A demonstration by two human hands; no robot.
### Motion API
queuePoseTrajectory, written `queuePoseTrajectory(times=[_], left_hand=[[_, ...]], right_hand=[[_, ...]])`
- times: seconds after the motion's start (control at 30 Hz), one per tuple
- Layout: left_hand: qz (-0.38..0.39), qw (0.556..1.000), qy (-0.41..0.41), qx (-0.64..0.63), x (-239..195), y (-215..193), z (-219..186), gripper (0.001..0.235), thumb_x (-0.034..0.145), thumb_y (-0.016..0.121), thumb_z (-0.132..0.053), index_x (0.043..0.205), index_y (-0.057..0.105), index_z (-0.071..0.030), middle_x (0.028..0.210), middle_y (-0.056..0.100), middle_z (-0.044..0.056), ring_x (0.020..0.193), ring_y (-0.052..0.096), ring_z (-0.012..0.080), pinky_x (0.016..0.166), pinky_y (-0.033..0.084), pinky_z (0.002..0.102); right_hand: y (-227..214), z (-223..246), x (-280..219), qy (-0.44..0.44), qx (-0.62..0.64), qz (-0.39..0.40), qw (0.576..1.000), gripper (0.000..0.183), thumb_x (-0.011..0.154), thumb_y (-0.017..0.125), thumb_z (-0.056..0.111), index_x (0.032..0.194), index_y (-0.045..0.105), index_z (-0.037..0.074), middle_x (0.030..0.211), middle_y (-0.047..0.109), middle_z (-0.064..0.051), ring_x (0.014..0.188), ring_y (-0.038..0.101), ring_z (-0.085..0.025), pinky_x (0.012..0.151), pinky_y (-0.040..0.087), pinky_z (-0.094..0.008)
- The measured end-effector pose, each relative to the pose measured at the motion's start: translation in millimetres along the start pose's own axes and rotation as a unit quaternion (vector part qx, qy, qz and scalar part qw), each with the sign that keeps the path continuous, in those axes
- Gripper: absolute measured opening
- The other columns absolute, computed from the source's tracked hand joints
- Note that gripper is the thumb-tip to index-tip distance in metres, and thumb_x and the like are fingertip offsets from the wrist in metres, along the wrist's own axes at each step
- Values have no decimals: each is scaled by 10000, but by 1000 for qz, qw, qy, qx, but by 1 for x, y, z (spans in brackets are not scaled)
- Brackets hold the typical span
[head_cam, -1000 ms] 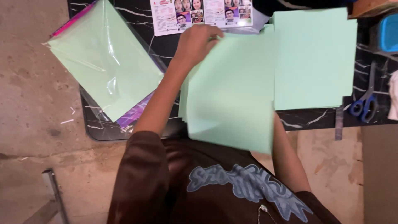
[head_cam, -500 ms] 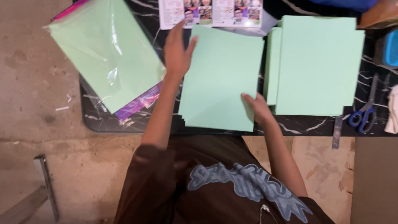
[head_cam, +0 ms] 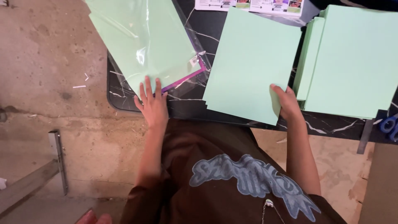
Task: The person removes light green sheets of paper from a plastic package and stacks them on a table. They then fold one sheet in half and place it on top of the stack.
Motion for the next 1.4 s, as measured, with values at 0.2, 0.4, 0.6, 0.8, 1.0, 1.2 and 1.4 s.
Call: queuePoseTrajectory(times=[0.2,0.4,0.6,0.8,1.0,1.2,1.4], left_hand=[[-27,994,-10,-107,22,-45,-1,688,915,782,-322,1514,496,-139,1580,483,68,1490,355,329,1154,253,598],[-51,992,81,-81,28,-43,4,251,1007,757,-235,1232,726,-127,1078,764,85,1228,675,293,1123,382,546],[383,896,101,-203,4,-162,-84,133,893,725,-225,916,826,-143,890,764,127,797,752,278,794,583,400],[508,807,250,-169,58,-239,-208,172,945,648,-294,1079,750,-257,869,724,37,754,711,192,762,570,384],[7,921,307,-238,213,-62,-302,208,698,870,-276,838,772,-158,757,735,69,706,714,285,651,512,449],[-6,934,357,-37,224,68,-344,111,768,818,-260,788,750,-176,784,740,63,800,731,259,771,506,460],[-68,931,348,-81,204,32,-332,459,814,787,-379,1162,681,-99,1071,719,126,1036,661,317,852,482,495]], right_hand=[[1,-1,-1,11,-2,-15,1000,399,971,678,229,1289,600,0,1164,696,-104,1006,692,-207,845,578,-358],[1,5,-2,-9,7,-4,1000,394,975,679,223,1294,607,3,1173,695,-94,1006,690,-193,841,577,-351],[5,12,-12,19,2,-11,1000,372,966,689,256,1238,613,14,1129,704,-93,967,697,-188,815,592,-350],[-10,-18,11,17,19,27,999,408,1028,705,238,1294,582,-46,1134,646,-139,954,630,-222,761,543,-379],[-30,-40,32,-8,13,58,998,687,973,504,458,1475,485,-11,1383,619,-182,1203,631,-261,968,555,-377],[-22,-26,33,46,107,93,989,987,964,235,781,1582,399,30,1488,550,-163,1302,563,-273,1048,498,-396],[-2,-6,2,43,-42,54,997,682,896,712,444,1387,532,6,1282,658,-151,1118,657,-240,910,584,-376]])
Point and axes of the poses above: each hand's wrist, its own x-axis towards the middle knuckle, its own y-axis out of the palm, z = x × y, the point moved 8 cm from there along x, towards the middle knuckle
